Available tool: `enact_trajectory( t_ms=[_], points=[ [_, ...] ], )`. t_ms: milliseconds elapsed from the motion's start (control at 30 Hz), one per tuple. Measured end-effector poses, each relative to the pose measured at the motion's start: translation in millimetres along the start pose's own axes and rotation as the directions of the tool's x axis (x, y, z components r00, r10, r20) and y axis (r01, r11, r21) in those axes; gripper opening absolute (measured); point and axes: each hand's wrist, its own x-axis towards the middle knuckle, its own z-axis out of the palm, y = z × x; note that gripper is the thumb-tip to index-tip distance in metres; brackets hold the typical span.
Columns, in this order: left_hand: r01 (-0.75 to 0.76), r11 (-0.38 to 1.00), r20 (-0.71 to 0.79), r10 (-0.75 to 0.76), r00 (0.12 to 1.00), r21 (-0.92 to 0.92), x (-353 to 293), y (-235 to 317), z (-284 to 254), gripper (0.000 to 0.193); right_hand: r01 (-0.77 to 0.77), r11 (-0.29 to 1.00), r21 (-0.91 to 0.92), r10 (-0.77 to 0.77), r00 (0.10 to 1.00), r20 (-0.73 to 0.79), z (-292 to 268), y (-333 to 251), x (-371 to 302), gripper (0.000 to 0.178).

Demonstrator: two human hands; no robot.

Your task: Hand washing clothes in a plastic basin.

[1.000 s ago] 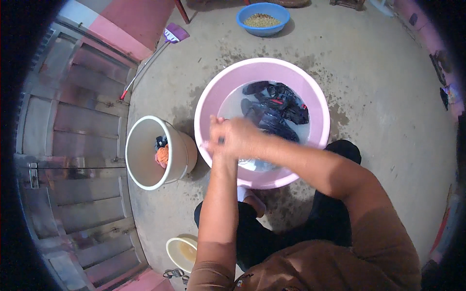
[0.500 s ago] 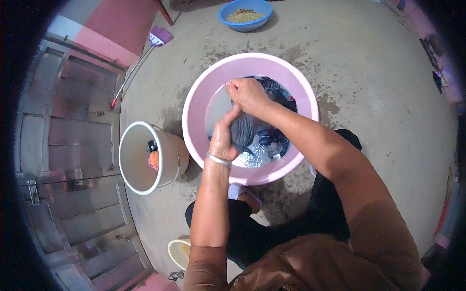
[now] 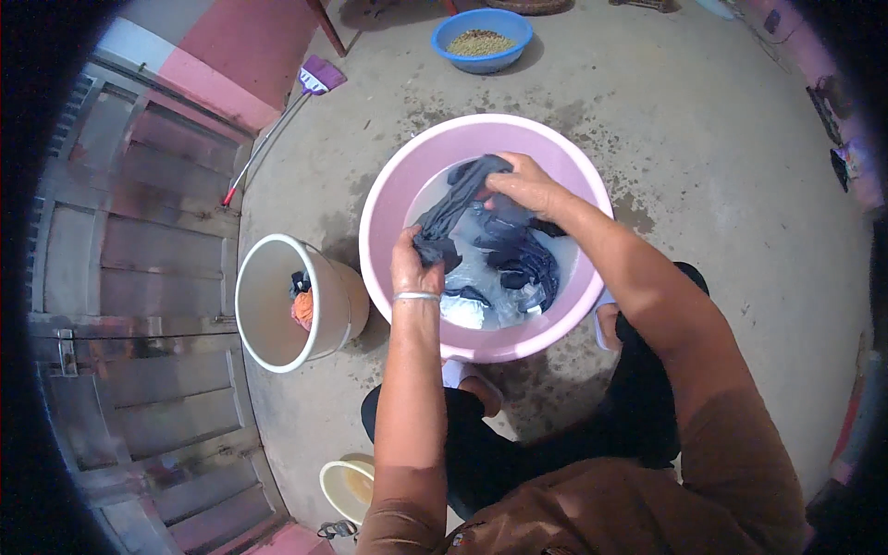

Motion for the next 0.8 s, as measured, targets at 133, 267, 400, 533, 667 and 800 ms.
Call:
enact_trajectory(
  t_ms=[133, 267, 400, 533, 667, 800],
  points=[
    [0.052, 0.999, -0.020, -0.052, 0.998, 0.004, -8, -29, 39, 0.030, 0.512, 0.799, -0.317, -0.488, 0.859, 0.156, 44, 1, -15, 0.026],
    [0.199, 0.942, 0.765, 0.084, 0.638, -0.269, 6, -22, -7, 0.028, 0.556, 0.209, -0.805, -0.604, 0.721, 0.341, 103, -2, -46, 0.035],
    [0.131, 0.988, 0.087, -0.124, 0.988, -0.079, -26, -46, 55, 0.029, 0.242, 0.535, -0.809, -0.490, 0.869, -0.064, 55, 5, -5, 0.025],
    [0.154, 0.976, 0.723, 0.004, 0.691, -0.152, 7, -21, -5, 0.033, 0.530, 0.558, -0.639, -0.382, 0.847, 0.369, 95, -11, -35, 0.026],
    [0.180, 0.979, 0.144, -0.192, 0.971, 0.094, -33, -33, 54, 0.029, 0.065, 0.533, -0.844, -0.294, 0.949, -0.112, 43, -13, 6, 0.032],
    [0.238, 0.933, 0.294, -0.316, 0.902, 0.272, -46, -18, 52, 0.041, -0.049, 0.556, -0.830, 0.013, 0.999, -0.051, 20, -8, 19, 0.042]
  ],
)
